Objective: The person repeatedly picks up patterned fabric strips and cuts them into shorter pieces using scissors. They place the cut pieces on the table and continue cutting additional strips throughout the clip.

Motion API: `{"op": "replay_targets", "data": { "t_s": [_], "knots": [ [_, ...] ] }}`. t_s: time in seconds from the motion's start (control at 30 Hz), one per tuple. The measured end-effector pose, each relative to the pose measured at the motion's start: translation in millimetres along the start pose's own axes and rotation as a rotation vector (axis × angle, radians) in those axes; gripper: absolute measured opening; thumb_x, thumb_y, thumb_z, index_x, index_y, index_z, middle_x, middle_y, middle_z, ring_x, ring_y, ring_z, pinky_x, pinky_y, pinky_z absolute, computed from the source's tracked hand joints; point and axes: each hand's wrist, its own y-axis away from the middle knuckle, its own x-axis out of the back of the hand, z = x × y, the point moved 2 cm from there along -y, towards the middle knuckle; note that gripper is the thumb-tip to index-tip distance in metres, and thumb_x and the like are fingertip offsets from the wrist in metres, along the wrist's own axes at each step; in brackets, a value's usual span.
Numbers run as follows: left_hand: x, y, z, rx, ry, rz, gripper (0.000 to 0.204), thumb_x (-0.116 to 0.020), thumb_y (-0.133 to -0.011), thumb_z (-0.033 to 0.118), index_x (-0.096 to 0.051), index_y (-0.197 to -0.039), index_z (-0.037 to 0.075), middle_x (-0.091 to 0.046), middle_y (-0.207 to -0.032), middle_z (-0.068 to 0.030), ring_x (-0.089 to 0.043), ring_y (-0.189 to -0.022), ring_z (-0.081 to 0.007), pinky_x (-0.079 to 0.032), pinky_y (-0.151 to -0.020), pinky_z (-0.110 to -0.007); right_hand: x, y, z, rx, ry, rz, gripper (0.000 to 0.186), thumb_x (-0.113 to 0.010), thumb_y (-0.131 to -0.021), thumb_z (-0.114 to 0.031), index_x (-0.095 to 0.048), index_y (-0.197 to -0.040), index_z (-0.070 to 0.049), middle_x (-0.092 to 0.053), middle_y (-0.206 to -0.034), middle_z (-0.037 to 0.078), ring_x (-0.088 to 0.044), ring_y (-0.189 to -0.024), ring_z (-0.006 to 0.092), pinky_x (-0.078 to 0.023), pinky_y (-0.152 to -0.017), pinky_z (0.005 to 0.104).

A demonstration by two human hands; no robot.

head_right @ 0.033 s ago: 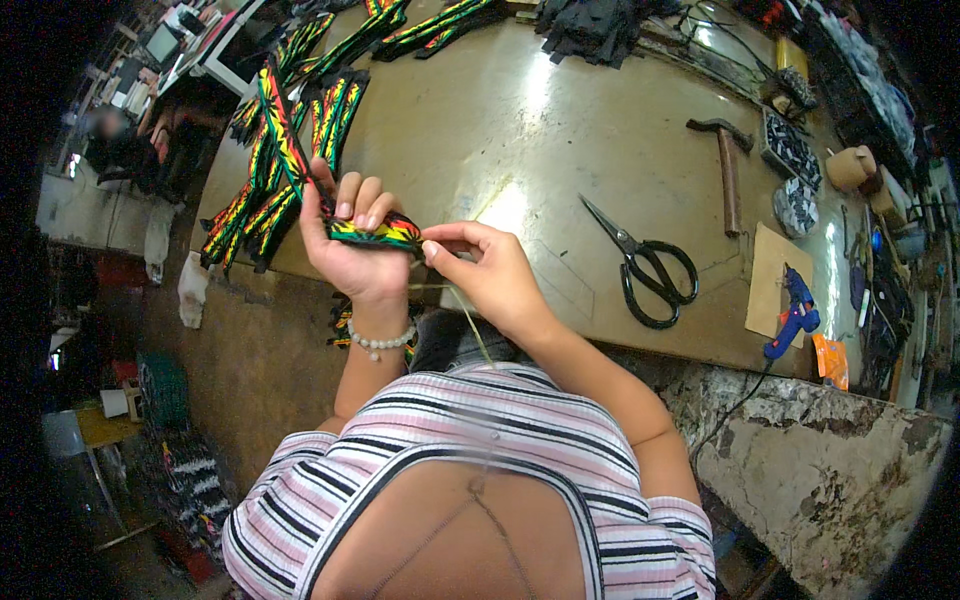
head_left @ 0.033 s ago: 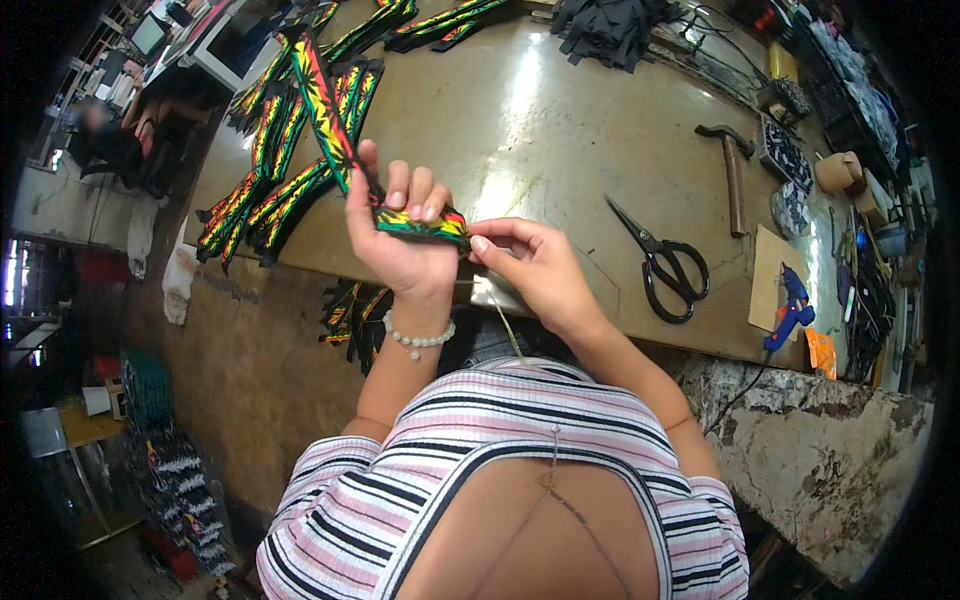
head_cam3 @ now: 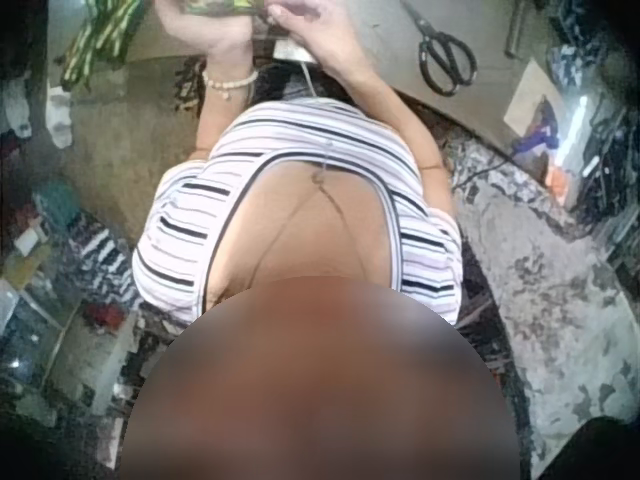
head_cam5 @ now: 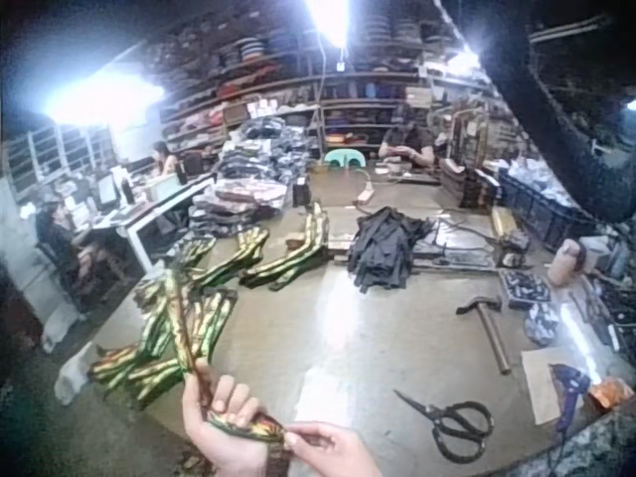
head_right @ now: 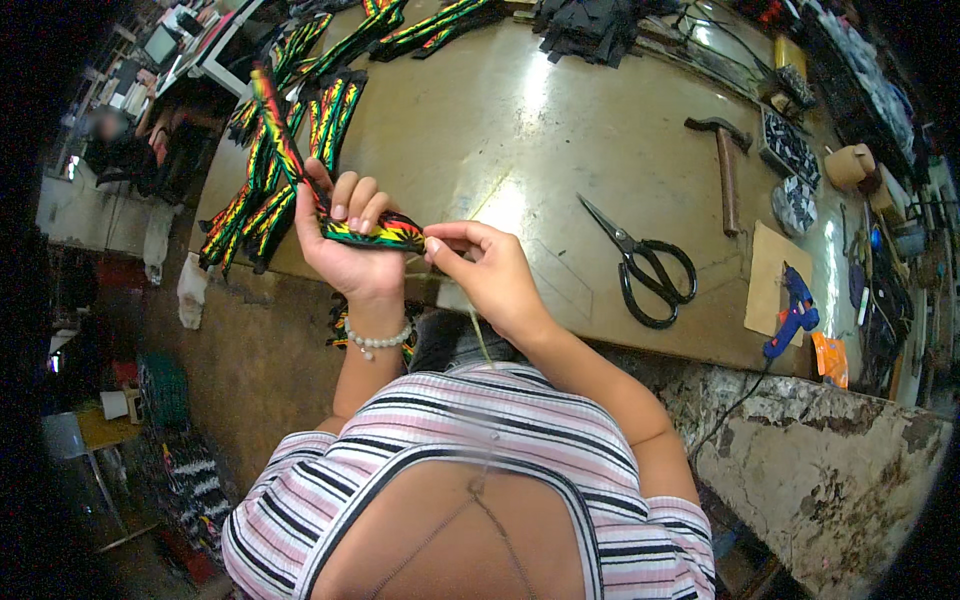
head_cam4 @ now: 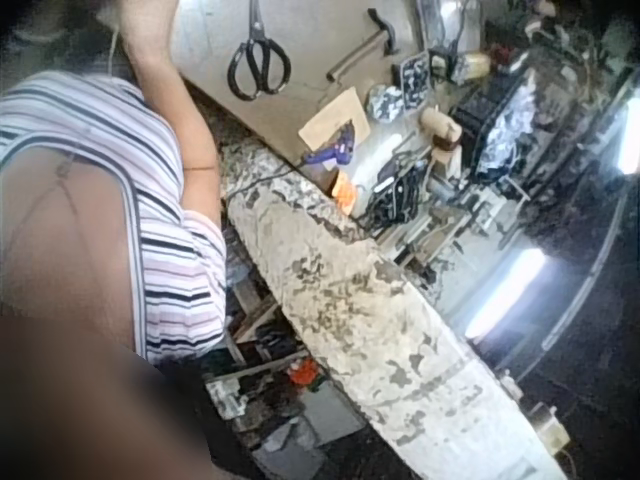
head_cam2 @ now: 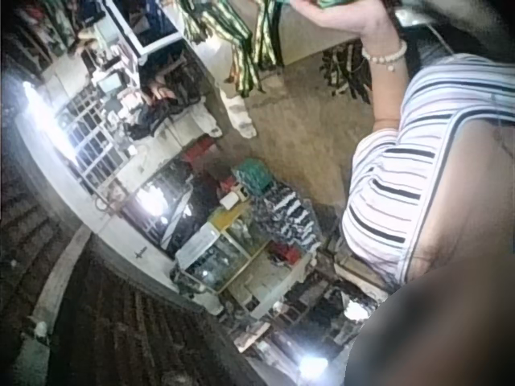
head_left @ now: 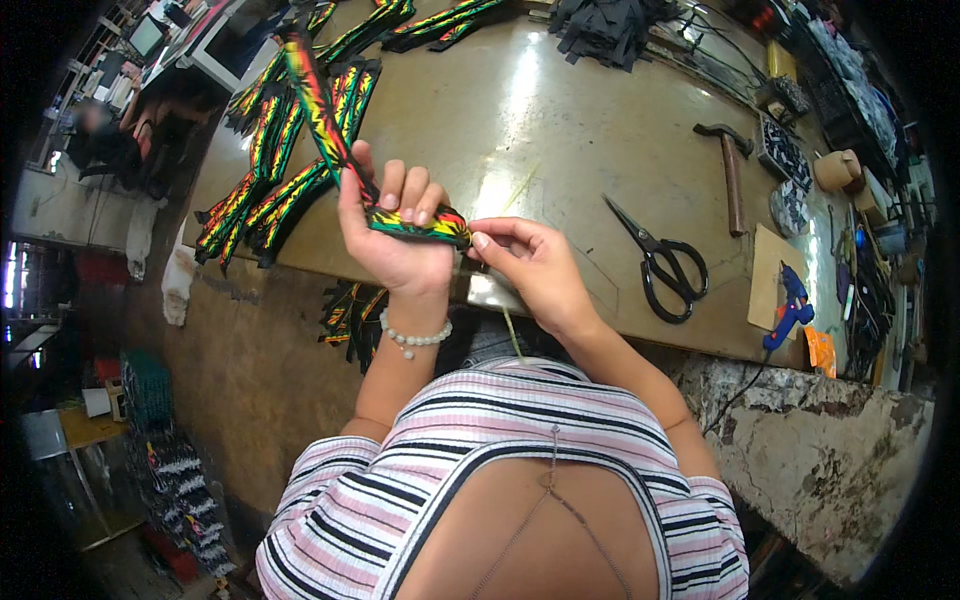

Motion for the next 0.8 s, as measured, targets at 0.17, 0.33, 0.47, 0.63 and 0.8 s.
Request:
{"op": "replay_targets", "data": {
  "t_s": [0.17,0.33,0.47,0.63,0.8],
  "knots": [
    [8.3,-6.4,10.9,0.146,0.332,-0.029,0.032,-0.049,-0.098,0.034,-0.066,-0.106,0.009,-0.030,-0.060,0.0048,-0.025,-0.049,-0.0063,-0.026,-0.043,-0.021,-3.8,-2.0,7.6,0.181,-0.021,0.078,0.019,-0.064,-0.091,-0.004,-0.065,-0.106,0.009,-0.058,-0.114,0.012,-0.061,-0.099,0.0156,-0.053,-0.088,0.0269],
    [2.5,-6.9,18.7,0.165,0.436,-0.152,0.030,-0.053,-0.097,0.036,-0.066,-0.104,0.010,-0.028,-0.058,0.0057,-0.021,-0.046,-0.0057,-0.021,-0.041,-0.022,-4.6,-2.1,1.2,0.245,0.217,0.082,0.013,-0.067,-0.088,-0.002,-0.069,-0.098,0.006,-0.054,-0.116,0.012,-0.057,-0.106,0.0160,-0.054,-0.091,0.0276],
    [-0.1,-4.5,17.1,0.151,0.327,-0.142,0.022,-0.061,-0.093,0.027,-0.067,-0.098,0.007,-0.028,-0.058,0.0074,-0.023,-0.045,-0.0035,-0.019,-0.040,-0.020,-7.8,-3.5,-1.5,0.285,0.199,0.057,0.012,-0.067,-0.086,-0.002,-0.069,-0.096,0.005,-0.053,-0.116,0.011,-0.057,-0.104,0.0162,-0.055,-0.087,0.0275],
    [1.1,-3.5,18.1,0.221,0.325,-0.157,0.025,-0.058,-0.095,0.030,-0.066,-0.099,0.007,-0.027,-0.057,0.0068,-0.021,-0.045,-0.0044,-0.019,-0.041,-0.021,-7.8,-9.0,-13.2,0.301,0.339,0.033,0.008,-0.067,-0.083,0.000,-0.065,-0.090,0.005,-0.055,-0.111,0.011,-0.057,-0.103,0.0163,-0.056,-0.079,0.0283],
    [-3.5,-5.1,31.2,-0.015,-0.143,-0.139,0.043,-0.036,-0.102,0.045,-0.060,-0.109,0.011,-0.024,-0.056,0.0048,-0.018,-0.046,-0.0070,-0.019,-0.044,-0.025,34.7,-18.5,-46.9,0.793,0.784,0.453,0.010,-0.066,-0.076,0.003,-0.060,-0.084,0.004,-0.058,-0.100,0.013,-0.063,-0.084,0.0180,-0.056,-0.070,0.0280]
  ]
}}
